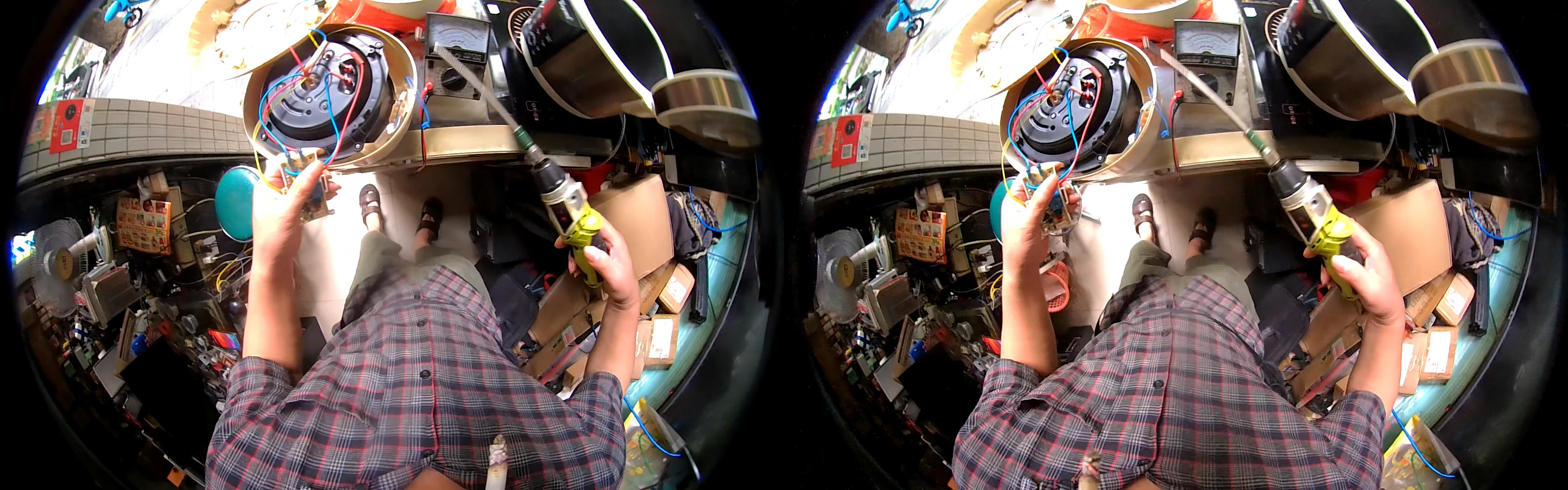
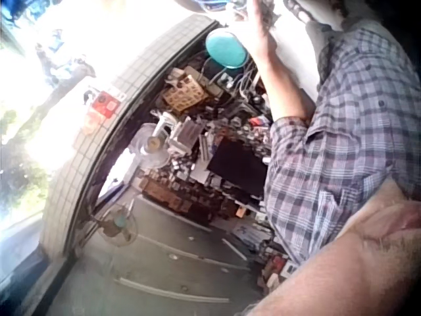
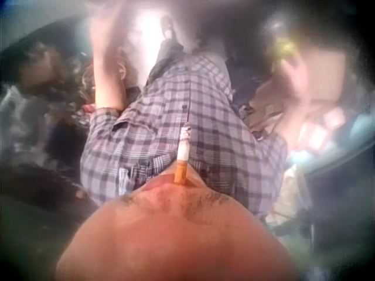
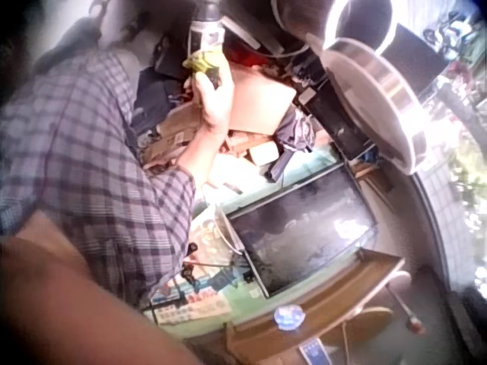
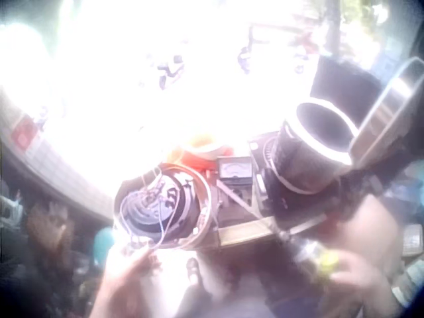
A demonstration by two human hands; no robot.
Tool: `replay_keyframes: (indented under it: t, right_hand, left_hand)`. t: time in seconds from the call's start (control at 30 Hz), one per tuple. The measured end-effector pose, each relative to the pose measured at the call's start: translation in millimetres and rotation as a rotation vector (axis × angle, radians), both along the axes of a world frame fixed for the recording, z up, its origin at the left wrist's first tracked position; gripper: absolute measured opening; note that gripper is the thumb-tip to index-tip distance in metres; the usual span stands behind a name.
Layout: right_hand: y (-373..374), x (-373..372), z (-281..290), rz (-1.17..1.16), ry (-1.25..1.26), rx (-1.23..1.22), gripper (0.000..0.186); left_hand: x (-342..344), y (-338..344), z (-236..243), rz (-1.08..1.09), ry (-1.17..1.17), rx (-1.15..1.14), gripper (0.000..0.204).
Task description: The person uses a yellow power drill to remove screws from a small white plastic housing containing a green circuit board. They then remove the board and use a multimeter with red and black probes to test various points on the circuit board.
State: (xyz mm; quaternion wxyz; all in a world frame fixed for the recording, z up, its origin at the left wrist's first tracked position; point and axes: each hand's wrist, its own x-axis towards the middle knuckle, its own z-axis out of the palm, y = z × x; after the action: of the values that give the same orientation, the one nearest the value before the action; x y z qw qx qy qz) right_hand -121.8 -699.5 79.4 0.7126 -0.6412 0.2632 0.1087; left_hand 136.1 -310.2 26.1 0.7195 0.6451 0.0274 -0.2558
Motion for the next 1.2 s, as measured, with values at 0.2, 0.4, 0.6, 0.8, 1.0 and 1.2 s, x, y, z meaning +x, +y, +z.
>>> replay_keyframes:
  t: [0.2,0.4,0.6,0.8,1.0,1.2]
  right_hand:
    - [16.8,55.0,0.7,-0.066,-0.061,0.219,0.092]
    - [26.6,99.4,-3.9,0.021,-0.015,0.217,0.093]
    - [33.9,119.8,-6.1,0.079,0.006,0.256,0.093]
    - [31.5,123.6,-8.0,0.123,0.003,0.277,0.096]
    - [28.0,109.4,-10.3,0.092,-0.01,0.307,0.098]
    - [43.8,143.3,18.2,0.837,-0.292,-0.243,0.075]
  left_hand:
    - [7.4,32.1,-10.3,0.074,-0.178,0.248,0.035]
    - [-4.9,41.7,-45.6,0.149,-0.296,0.436,0.06]
    - [-20.2,30.5,-59.5,0.121,-0.351,0.304,0.07]
    - [-25.5,22.2,-60.4,0.125,-0.373,0.354,0.071]
    - [-31.4,21.3,-37.7,0.183,-0.789,0.368,0.07]
    - [-43.6,-8.0,38.1,-0.279,0.324,-0.536,0.069]
